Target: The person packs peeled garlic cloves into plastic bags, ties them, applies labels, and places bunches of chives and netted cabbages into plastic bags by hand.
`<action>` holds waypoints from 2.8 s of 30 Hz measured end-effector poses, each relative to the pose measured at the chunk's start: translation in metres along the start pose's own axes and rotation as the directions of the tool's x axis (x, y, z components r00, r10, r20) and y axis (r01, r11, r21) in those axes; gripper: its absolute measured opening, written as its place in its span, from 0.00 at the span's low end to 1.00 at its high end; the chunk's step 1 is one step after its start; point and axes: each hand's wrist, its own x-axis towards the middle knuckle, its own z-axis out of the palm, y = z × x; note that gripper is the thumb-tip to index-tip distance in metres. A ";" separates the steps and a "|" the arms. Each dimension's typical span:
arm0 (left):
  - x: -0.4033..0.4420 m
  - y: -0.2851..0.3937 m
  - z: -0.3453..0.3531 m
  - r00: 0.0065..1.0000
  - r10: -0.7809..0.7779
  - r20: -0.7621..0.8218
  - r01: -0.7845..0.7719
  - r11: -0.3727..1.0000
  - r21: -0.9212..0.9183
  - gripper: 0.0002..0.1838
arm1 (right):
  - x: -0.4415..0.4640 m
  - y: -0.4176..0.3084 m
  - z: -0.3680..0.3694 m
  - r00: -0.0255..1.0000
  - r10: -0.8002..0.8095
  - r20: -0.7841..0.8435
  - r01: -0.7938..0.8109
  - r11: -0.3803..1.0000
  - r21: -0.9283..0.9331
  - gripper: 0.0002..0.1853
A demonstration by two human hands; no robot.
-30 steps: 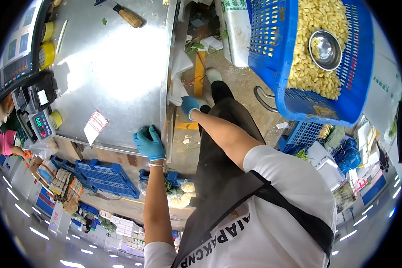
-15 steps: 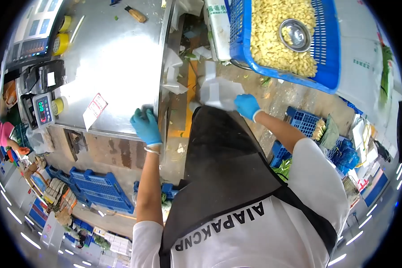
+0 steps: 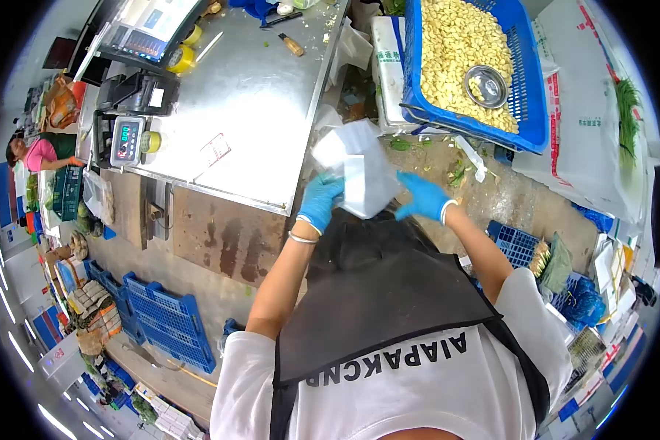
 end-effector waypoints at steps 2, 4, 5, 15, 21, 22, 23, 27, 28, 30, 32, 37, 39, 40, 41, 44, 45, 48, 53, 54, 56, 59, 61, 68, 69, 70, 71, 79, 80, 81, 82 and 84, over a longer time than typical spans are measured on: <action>0.000 0.003 -0.003 0.940 0.341 -0.008 -0.316 0.880 0.354 0.06 | 0.016 -0.024 -0.027 0.987 0.160 -0.013 -0.139 0.893 0.428 0.24; -0.027 0.025 0.023 0.894 0.443 0.061 -0.398 0.726 0.561 0.07 | 0.030 -0.052 -0.042 0.995 0.099 0.013 -0.083 0.759 0.646 0.25; -0.038 0.029 0.035 0.883 0.457 0.105 -0.412 0.648 0.641 0.07 | 0.033 -0.063 -0.042 0.999 -0.004 0.044 -0.026 0.753 0.658 0.24; -0.058 0.095 -0.062 0.787 0.411 -0.461 -0.340 0.911 0.231 0.16 | 0.070 -0.033 -0.039 0.984 0.144 0.102 -0.045 -0.353 0.935 0.03; -0.105 0.128 0.076 0.609 0.745 0.271 -0.299 -0.101 0.949 0.54 | 0.120 -0.078 -0.114 0.929 0.010 -0.371 0.285 0.621 0.731 0.10; -0.106 0.134 0.117 0.555 0.761 0.336 -0.346 -0.155 0.925 0.56 | 0.130 -0.082 -0.112 0.917 -0.120 -0.382 0.364 0.643 0.674 0.09; -0.099 0.139 0.152 0.495 0.772 0.398 -0.389 -0.212 0.896 0.59 | 0.123 -0.095 -0.122 0.956 -0.193 -0.221 0.294 0.631 0.718 0.08; 0.007 0.131 0.144 0.691 0.723 0.004 -0.587 0.558 0.586 0.28 | 0.098 -0.090 -0.185 0.837 -0.547 -0.003 0.461 0.702 0.543 0.11; 0.005 0.144 0.176 0.632 0.770 0.084 -0.343 0.181 0.922 0.25 | 0.110 -0.061 -0.211 0.860 -0.507 0.059 0.375 0.707 0.599 0.13; 0.014 0.172 0.193 0.688 0.716 0.118 -0.320 0.154 0.935 0.26 | 0.140 0.029 -0.265 0.937 -0.349 -0.012 0.298 0.781 0.550 0.26; 0.020 0.211 0.206 0.844 0.514 -0.151 -0.183 0.541 0.821 0.25 | 0.181 0.162 -0.285 0.968 0.116 -0.223 -0.155 0.974 -0.168 0.32; 0.087 0.234 0.199 0.852 0.518 -0.079 -0.465 0.817 0.342 0.20 | 0.195 0.333 -0.277 0.850 0.475 -0.229 -0.525 0.723 -0.449 0.10; 0.131 0.231 0.181 0.885 0.436 0.162 -0.460 0.771 0.439 0.21 | 0.207 0.319 -0.310 0.929 0.368 0.045 -0.280 0.775 -0.566 0.12; 0.147 0.233 0.187 0.890 0.368 0.269 -0.455 0.697 0.554 0.21 | 0.216 0.310 -0.324 0.946 0.321 -0.049 -0.283 0.742 -0.608 0.14; 0.157 0.235 0.231 0.926 0.283 0.249 -0.375 0.750 0.544 0.22 | 0.218 0.265 -0.367 0.918 0.397 0.006 -0.324 0.758 -0.566 0.13; 0.202 0.222 0.321 0.959 0.187 0.211 -0.248 0.917 0.312 0.21 | 0.250 0.290 -0.412 0.886 -0.033 -0.463 -0.279 0.760 -0.587 0.19; 0.220 0.215 0.332 0.960 0.181 0.212 -0.236 0.933 0.273 0.21 | 0.266 0.307 -0.422 0.734 -0.326 -0.596 -0.150 0.778 -0.610 0.20; 0.270 0.195 0.367 0.965 0.135 0.226 -0.173 0.972 0.157 0.20 | 0.290 0.336 -0.404 0.893 -0.030 -0.448 -0.151 0.919 -0.363 0.22; 0.323 0.160 0.384 0.978 -0.016 0.207 0.024 0.999 -0.034 0.12 | 0.307 0.400 -0.267 0.990 0.107 0.086 -0.091 0.980 -0.177 0.23; 0.336 0.156 0.383 0.986 -0.034 0.165 0.022 0.997 0.072 0.12 | 0.305 0.415 -0.233 0.984 0.068 0.165 -0.047 0.991 -0.129 0.25; 0.367 0.134 0.367 0.996 -0.069 0.064 0.049 0.960 0.277 0.13 | 0.279 0.404 -0.206 0.923 0.100 0.372 -0.093 0.995 -0.036 0.25; 0.395 0.099 0.353 0.998 0.061 -0.027 -0.046 0.920 0.388 0.08 | 0.232 0.370 -0.200 0.739 0.205 0.641 -0.258 0.966 -0.011 0.23; 0.431 0.057 0.306 0.882 0.317 0.349 -0.423 0.206 0.882 0.17 | 0.212 0.330 -0.221 0.765 0.347 0.543 -0.518 0.832 0.199 0.20; 0.319 0.112 0.358 0.992 0.125 0.017 -0.043 0.204 0.978 0.28 | 0.245 0.282 -0.301 0.830 0.551 0.090 -0.360 0.405 0.841 0.17; 0.317 0.111 0.359 0.999 0.024 0.028 -0.035 0.405 0.914 0.28 | 0.263 0.269 -0.305 0.778 0.626 -0.062 -0.312 0.469 0.826 0.18; 0.315 0.111 0.361 0.996 -0.070 0.060 -0.007 0.586 0.810 0.27 | 0.285 0.275 -0.290 0.717 0.511 -0.474 -0.215 0.809 0.547 0.21; 0.313 0.111 0.365 0.982 -0.153 0.111 0.039 0.738 0.674 0.27 | 0.299 0.272 -0.287 0.693 0.399 -0.600 -0.358 0.913 0.193 0.22; 0.289 0.159 0.374 0.988 -0.132 0.084 0.107 0.963 0.248 0.16 | 0.201 0.216 -0.349 0.484 -0.139 -0.864 -0.056 0.980 -0.189 0.40; 0.292 0.156 0.368 0.987 -0.147 0.064 0.128 0.962 0.240 0.14 | 0.188 0.235 -0.340 0.558 -0.043 -0.829 -0.154 0.976 -0.155 0.38; 0.290 0.154 0.368 0.995 -0.092 0.049 0.077 0.966 0.247 0.14 | 0.176 0.258 -0.323 0.615 0.060 -0.786 -0.255 0.958 -0.127 0.37; 0.285 0.152 0.368 0.999 -0.038 0.034 0.028 0.966 0.257 0.13 | 0.169 0.284 -0.306 0.765 0.354 -0.538 -0.477 0.873 -0.105 0.33; 0.282 0.144 0.363 0.998 0.058 -0.021 -0.051 0.966 0.255 0.14 | 0.163 0.302 -0.263 0.865 0.313 -0.393 -0.378 0.921 -0.098 0.24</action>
